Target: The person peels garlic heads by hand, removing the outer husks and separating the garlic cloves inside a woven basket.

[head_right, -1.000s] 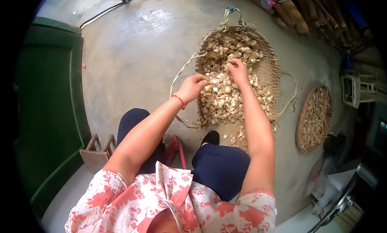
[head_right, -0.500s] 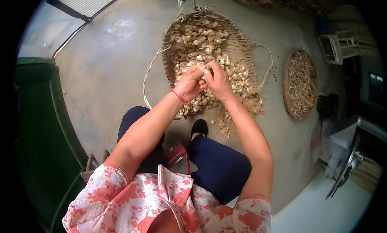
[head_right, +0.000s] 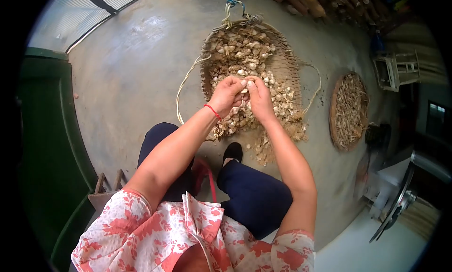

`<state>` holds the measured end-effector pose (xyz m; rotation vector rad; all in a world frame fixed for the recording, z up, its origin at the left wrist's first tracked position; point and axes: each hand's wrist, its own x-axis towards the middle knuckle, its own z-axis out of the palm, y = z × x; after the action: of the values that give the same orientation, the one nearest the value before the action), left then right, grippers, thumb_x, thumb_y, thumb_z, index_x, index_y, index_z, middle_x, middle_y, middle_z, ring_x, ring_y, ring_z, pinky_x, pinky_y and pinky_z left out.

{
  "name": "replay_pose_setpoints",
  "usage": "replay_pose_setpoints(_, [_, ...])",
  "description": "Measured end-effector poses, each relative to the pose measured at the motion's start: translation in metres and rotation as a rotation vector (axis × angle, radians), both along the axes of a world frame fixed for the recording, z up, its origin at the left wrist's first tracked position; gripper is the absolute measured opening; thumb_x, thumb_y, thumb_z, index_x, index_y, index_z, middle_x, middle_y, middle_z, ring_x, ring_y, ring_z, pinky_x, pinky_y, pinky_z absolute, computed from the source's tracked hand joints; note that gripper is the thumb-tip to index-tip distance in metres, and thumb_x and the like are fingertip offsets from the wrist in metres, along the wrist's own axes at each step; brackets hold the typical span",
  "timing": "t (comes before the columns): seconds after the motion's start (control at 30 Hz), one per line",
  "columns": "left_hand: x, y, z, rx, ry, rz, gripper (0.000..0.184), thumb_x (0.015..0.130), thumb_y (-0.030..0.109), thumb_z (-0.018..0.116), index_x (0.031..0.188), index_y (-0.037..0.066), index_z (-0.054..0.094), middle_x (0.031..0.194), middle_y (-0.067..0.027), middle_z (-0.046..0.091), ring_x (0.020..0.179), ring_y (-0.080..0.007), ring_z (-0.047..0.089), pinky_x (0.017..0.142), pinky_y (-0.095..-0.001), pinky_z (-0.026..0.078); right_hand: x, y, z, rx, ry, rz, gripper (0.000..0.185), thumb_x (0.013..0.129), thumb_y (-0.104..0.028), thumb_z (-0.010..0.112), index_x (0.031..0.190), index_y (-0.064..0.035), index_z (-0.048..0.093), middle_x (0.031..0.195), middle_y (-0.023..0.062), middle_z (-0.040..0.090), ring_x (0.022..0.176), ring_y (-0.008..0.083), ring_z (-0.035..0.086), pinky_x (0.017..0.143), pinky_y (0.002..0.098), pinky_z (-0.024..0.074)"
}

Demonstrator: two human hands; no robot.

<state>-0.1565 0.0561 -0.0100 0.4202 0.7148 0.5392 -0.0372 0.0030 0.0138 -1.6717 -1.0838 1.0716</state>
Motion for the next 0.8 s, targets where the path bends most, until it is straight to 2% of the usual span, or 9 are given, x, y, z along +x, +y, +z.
replay_pose_setpoints(0.13, [-0.004, 0.003, 0.003, 0.223, 0.062, -0.073, 0.017, 0.093, 0.017, 0.056, 0.088, 0.007, 0.044, 0.065, -0.0024, 0.053, 0.049, -0.0073, 0.048, 0.040, -0.0214, 0.032, -0.005, 0.004, 0.002, -0.051, 0.169, -0.082, 0.025, 0.100, -0.022, 0.037, 0.101, -0.0021, 0.053, 0.072, 0.0009, 0.054, 0.056, 0.0066, 0.046, 0.050, 0.0225, 0.0394])
replay_pose_setpoints(0.2, [0.001, -0.005, -0.005, 0.265, 0.046, -0.049, 0.014, 0.093, 0.014, 0.056, 0.088, 0.005, 0.046, 0.066, -0.0039, 0.057, 0.048, -0.0075, 0.048, 0.039, -0.0216, 0.032, -0.003, 0.003, 0.005, -0.244, 0.602, -0.244, 0.025, 0.100, -0.021, 0.035, 0.100, -0.0026, 0.052, 0.071, 0.0017, 0.053, 0.051, 0.0079, 0.040, 0.048, 0.0242, 0.0374])
replay_pose_setpoints(0.27, [0.014, -0.017, -0.022, 0.499, -0.026, -0.025, 0.011, 0.092, 0.011, 0.055, 0.088, 0.004, 0.048, 0.066, -0.0041, 0.057, 0.044, -0.0075, 0.047, 0.037, -0.0221, 0.034, 0.013, -0.004, -0.006, -0.279, 0.742, -0.311, 0.024, 0.099, -0.020, 0.034, 0.099, -0.0031, 0.051, 0.071, 0.0023, 0.052, 0.050, 0.0093, 0.037, 0.047, 0.0252, 0.0367])
replay_pose_setpoints(0.4, [0.010, -0.018, -0.018, 0.381, 0.163, -0.129, 0.011, 0.091, 0.012, 0.056, 0.087, 0.004, 0.049, 0.066, -0.0023, 0.055, 0.052, -0.0084, 0.052, 0.043, -0.0248, 0.043, 0.036, -0.021, -0.006, -0.316, 0.884, -0.252, 0.023, 0.099, -0.022, 0.040, 0.097, -0.0027, 0.051, 0.073, 0.0018, 0.053, 0.055, 0.0083, 0.043, 0.054, 0.0255, 0.0425])
replay_pose_setpoints(0.53, [0.010, -0.016, -0.053, 0.067, 0.389, -0.048, 0.003, 0.089, 0.007, 0.051, 0.092, 0.007, 0.052, 0.067, -0.0037, 0.053, 0.047, -0.0127, 0.050, 0.038, -0.0271, 0.041, 0.069, -0.043, -0.008, -0.490, 0.623, -0.052, 0.017, 0.096, -0.017, 0.046, 0.093, -0.0028, 0.055, 0.069, 0.0027, 0.055, 0.055, 0.0083, 0.050, 0.056, 0.0262, 0.0508])
replay_pose_setpoints(0.6, [0.007, -0.018, -0.070, 0.025, 0.463, -0.041, 0.006, 0.088, 0.006, 0.049, 0.094, 0.007, 0.052, 0.069, -0.0044, 0.054, 0.049, -0.0139, 0.052, 0.039, -0.0280, 0.043, 0.099, -0.068, -0.022, -0.914, 0.056, 0.296, 0.015, 0.092, -0.014, 0.051, 0.085, -0.0033, 0.058, 0.063, 0.0037, 0.057, 0.052, 0.0094, 0.054, 0.047, 0.0255, 0.0486])
replay_pose_setpoints(0.63, [0.005, -0.017, -0.071, -0.020, 0.535, -0.036, 0.010, 0.088, 0.005, 0.047, 0.095, 0.007, 0.052, 0.071, -0.0052, 0.055, 0.050, -0.0151, 0.053, 0.040, -0.0290, 0.045, 0.107, -0.077, -0.026, -0.913, 0.058, 0.297, 0.015, 0.092, -0.014, 0.051, 0.085, -0.0033, 0.058, 0.063, 0.0037, 0.057, 0.052, 0.0094, 0.054, 0.047, 0.0255, 0.0486])
replay_pose_setpoints(0.7, [0.003, -0.016, -0.069, -0.004, 0.578, -0.052, 0.011, 0.087, 0.004, 0.047, 0.097, 0.006, 0.052, 0.074, -0.0061, 0.055, 0.051, -0.0156, 0.055, 0.042, -0.0297, 0.047, 0.118, -0.087, -0.031, -1.206, -0.339, 0.451, 0.015, 0.087, -0.012, 0.056, 0.075, -0.0039, 0.058, 0.059, 0.0048, 0.059, 0.049, 0.0106, 0.057, 0.042, 0.0257, 0.0465])
replay_pose_setpoints(0.8, [-0.006, -0.011, -0.067, 0.075, 0.646, -0.107, 0.016, 0.087, 0.004, 0.048, 0.102, 0.005, 0.053, 0.079, -0.0074, 0.057, 0.054, -0.0166, 0.057, 0.045, -0.0307, 0.051, 0.129, -0.074, -0.040, -1.195, -0.209, 0.522, 0.015, 0.084, -0.010, 0.059, 0.071, -0.0034, 0.058, 0.063, 0.0052, 0.062, 0.048, 0.0103, 0.055, 0.040, 0.0261, 0.0464])
